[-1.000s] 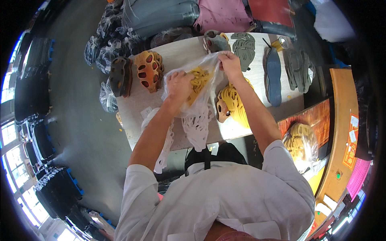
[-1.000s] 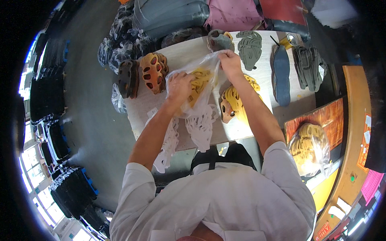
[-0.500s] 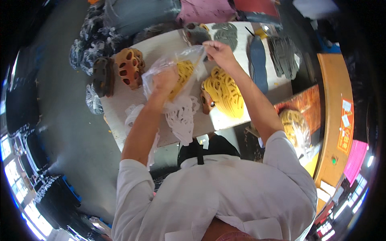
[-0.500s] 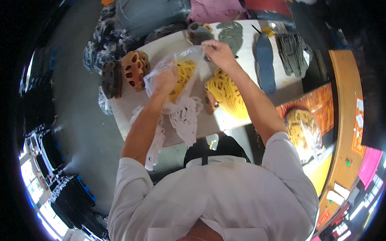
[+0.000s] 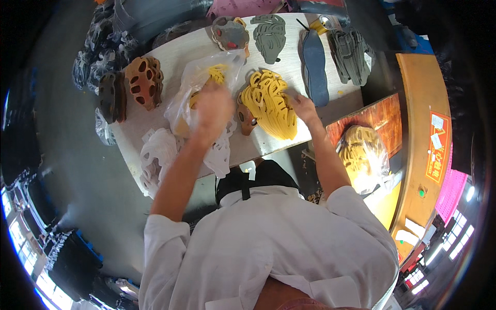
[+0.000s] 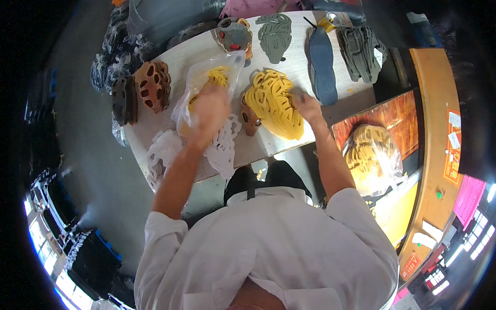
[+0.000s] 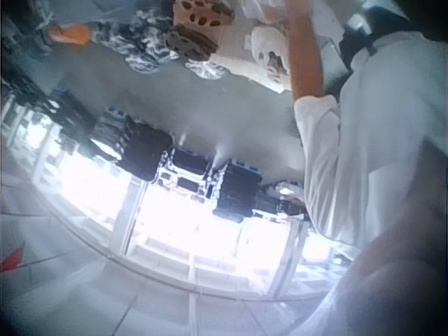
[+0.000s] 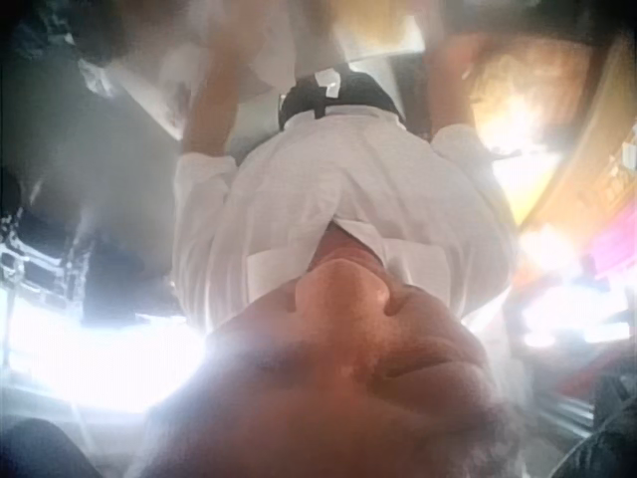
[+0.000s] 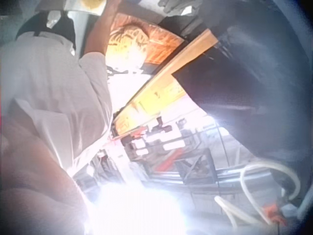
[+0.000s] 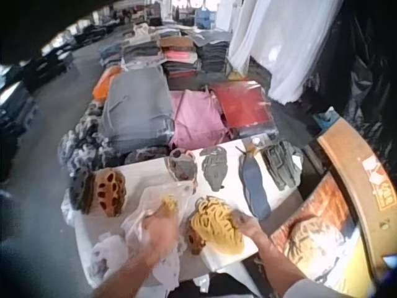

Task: The person places yellow decorative cutouts into a clear plastic bag, ties the bag shut, and then writes on a yellow document with a red pen. They handle the cutouts and bag by hand, then place the sealed bag on the table and continue writing.

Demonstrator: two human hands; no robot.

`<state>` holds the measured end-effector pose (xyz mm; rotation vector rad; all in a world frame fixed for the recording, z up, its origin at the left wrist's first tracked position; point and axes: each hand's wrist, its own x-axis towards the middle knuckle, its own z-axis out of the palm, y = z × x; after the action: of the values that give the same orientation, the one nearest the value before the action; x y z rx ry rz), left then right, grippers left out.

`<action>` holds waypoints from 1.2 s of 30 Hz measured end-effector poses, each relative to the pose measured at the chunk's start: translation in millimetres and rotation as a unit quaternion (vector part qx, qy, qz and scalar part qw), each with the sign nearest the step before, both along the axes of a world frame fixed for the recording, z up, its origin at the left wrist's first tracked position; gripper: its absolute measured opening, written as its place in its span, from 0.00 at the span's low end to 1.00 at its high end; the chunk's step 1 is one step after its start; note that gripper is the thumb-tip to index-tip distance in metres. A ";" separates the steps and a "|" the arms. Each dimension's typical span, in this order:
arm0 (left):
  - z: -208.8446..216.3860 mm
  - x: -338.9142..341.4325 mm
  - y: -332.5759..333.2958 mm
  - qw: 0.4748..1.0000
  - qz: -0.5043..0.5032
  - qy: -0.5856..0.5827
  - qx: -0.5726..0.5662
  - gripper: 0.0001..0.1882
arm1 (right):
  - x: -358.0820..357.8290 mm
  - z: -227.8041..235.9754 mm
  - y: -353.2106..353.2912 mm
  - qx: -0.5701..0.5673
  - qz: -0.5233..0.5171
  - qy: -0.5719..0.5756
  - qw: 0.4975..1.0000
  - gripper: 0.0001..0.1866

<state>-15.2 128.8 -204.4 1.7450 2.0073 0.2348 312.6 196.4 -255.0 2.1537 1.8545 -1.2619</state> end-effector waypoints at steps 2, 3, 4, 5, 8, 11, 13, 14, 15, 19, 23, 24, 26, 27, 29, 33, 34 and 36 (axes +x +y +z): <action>-0.2 55.4 -40.3 0.990 0.045 -0.130 -0.012 0.15 | 0.8 -11.8 -18.8 -0.009 -0.063 0.023 0.998 0.40; -7.2 78.7 -49.6 0.970 0.069 -0.201 -0.118 0.17 | 0.6 -14.8 -20.9 -0.010 -0.081 0.043 0.996 0.40; -16.7 99.9 -58.6 0.938 0.089 -0.271 -0.196 0.20 | 0.0 -16.5 -24.7 -0.017 -0.092 0.068 0.993 0.40; -25.7 122.5 -69.5 0.905 0.159 -0.338 -0.203 0.22 | -1.2 -17.7 -24.8 -0.030 -0.110 0.090 0.989 0.41; -48.5 172.8 -87.5 0.792 0.369 -0.463 -0.147 0.27 | -3.5 -18.3 -29.7 -0.065 -0.109 0.120 0.985 0.37; -54.4 194.0 -92.9 0.713 0.474 -0.504 -0.117 0.31 | -7.0 -20.1 -38.0 -0.121 -0.168 0.189 0.960 0.34; -47.5 198.0 -88.4 0.655 0.446 -0.605 -0.083 0.28 | -8.7 -20.6 -41.3 -0.132 -0.186 0.210 0.951 0.33; -41.6 198.5 -84.0 0.666 0.432 -0.600 -0.100 0.28 | -8.6 -19.7 -41.4 -0.114 -0.159 0.194 0.961 0.33; -35.0 196.4 -76.6 0.677 0.423 -0.593 -0.110 0.28 | -7.4 -17.2 -42.9 -0.114 -0.161 0.196 0.961 0.34; 5.3 171.0 -68.6 0.594 0.383 -0.691 -0.151 0.28 | -0.4 5.6 -49.6 -0.201 -0.259 0.453 0.829 0.36; 40.4 130.3 -91.5 0.591 0.262 -0.693 -0.318 0.27 | -8.4 38.0 -69.4 -0.278 -0.311 0.659 0.626 0.36; 44.7 129.4 -98.4 0.587 0.269 -0.700 -0.306 0.27 | -13.5 45.1 -72.2 -0.279 -0.338 0.639 0.633 0.32; 46.8 138.2 -107.8 0.701 0.290 -0.619 -0.203 0.27 | -19.7 59.4 -78.5 -0.274 -0.288 0.626 0.671 0.31; 46.4 145.1 -111.3 0.743 0.290 -0.586 -0.146 0.27 | -22.1 65.5 -81.7 -0.274 -0.269 0.612 0.692 0.31; 47.4 146.3 -117.3 0.757 0.291 -0.571 -0.129 0.29 | -19.6 77.3 -77.0 -0.290 -0.199 0.600 0.719 0.32; 63.8 120.1 -109.4 0.875 0.209 -0.414 -0.139 0.34 | -21.8 90.7 -72.0 -0.299 -0.202 0.523 0.772 0.31; 71.0 111.3 -103.5 0.899 0.185 -0.371 -0.142 0.35 | -24.0 93.7 -72.5 -0.293 -0.219 0.526 0.768 0.31; 85.1 88.3 -89.5 0.899 0.155 -0.386 -0.138 0.40 | -30.3 101.9 -75.7 -0.237 -0.256 0.574 0.741 0.31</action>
<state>73.1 39.2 -119.3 0.9224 1.5920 0.6066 282.3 120.7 -153.2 1.6432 0.6812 -3.2313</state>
